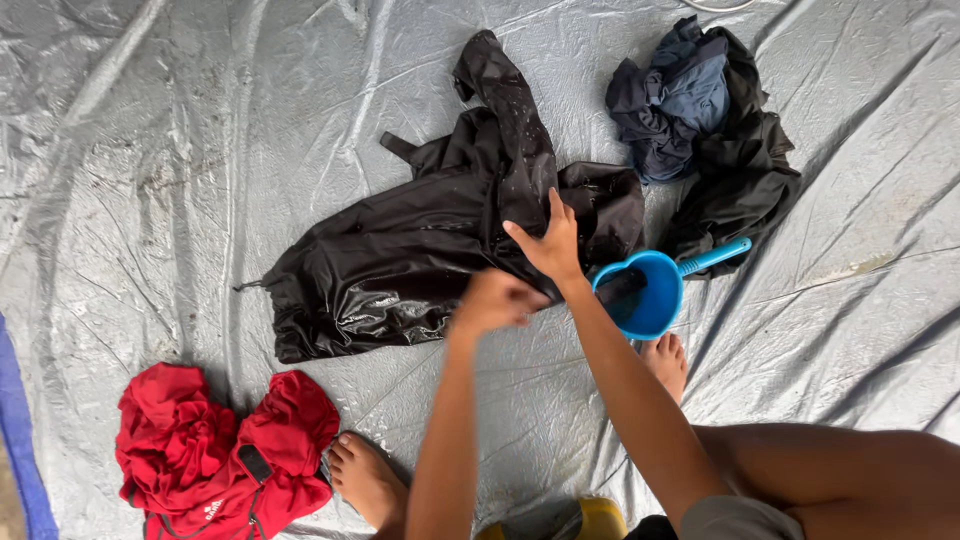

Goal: The person washes a black jacket by hand on a tarp. They use a blue scoop to apply soapy water and scrub the jacket with a brush, focusing on different sections of the garment.

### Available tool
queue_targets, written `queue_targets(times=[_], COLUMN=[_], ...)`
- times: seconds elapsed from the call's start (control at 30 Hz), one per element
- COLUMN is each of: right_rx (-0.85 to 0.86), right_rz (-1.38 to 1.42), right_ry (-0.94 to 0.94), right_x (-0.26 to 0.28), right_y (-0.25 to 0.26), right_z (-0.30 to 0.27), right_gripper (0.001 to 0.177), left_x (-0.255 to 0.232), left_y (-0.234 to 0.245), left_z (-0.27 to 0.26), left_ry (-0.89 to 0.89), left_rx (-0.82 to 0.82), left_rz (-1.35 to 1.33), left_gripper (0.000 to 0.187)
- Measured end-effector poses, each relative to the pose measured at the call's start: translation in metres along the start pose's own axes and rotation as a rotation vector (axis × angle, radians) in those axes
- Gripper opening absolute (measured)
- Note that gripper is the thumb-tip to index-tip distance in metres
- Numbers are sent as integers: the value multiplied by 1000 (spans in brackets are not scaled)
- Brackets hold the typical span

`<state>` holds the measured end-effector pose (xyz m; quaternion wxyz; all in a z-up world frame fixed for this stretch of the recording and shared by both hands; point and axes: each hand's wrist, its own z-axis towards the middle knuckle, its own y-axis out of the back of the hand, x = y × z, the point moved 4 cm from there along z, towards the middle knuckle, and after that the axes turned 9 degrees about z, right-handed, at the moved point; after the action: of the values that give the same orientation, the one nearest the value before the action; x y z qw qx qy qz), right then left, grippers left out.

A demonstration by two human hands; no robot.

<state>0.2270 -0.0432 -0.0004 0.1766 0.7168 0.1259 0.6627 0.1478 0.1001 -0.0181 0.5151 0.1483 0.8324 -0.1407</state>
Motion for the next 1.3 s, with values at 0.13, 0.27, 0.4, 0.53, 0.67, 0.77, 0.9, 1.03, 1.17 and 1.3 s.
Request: queue_targets(times=[0.13,0.27,0.4,0.53,0.67,0.77,0.9,1.03,1.17,1.3], right_rx=[53,2,-112,-184,-206,115,-373,-190,-288,-318], right_rz=[22,-29,68,218,-32,-109,-342,-639,-730,-664], right_ry=[-125,-132,-5,415,633,149,435,552,581,600], right_x=[-1,-18,-5,52,95,58,33,-14,-26,-24], right_y=[-23,-26,13,36,11,-16,-47,-68,-50,-59], right_z=[19,56,86,97,105,93,25,-26,0,-4], right_gripper=[139,57,22,51,36,120,80,69,65,61], left_x=[-28,22,41,8,-36,-24,39,83,81,87], left_y=[159,230,247,261,263,252,197,160,197,204], left_z=[-35,-62,-78,-87,-93,-90,-86,-79,-104,-108], left_ry=[-284,113,-26,-195,-486,-293,-117,7,-91,-46], left_rx=[-824,-831,-844,-1066,-1154,-1216,-1440,-1219,-1179,-1116], left_rz=[1038,1242,1090,1047,988,1089,1027,1355,1445,1193], left_gripper=[36,39,14,10,4,88,43,74,78,76])
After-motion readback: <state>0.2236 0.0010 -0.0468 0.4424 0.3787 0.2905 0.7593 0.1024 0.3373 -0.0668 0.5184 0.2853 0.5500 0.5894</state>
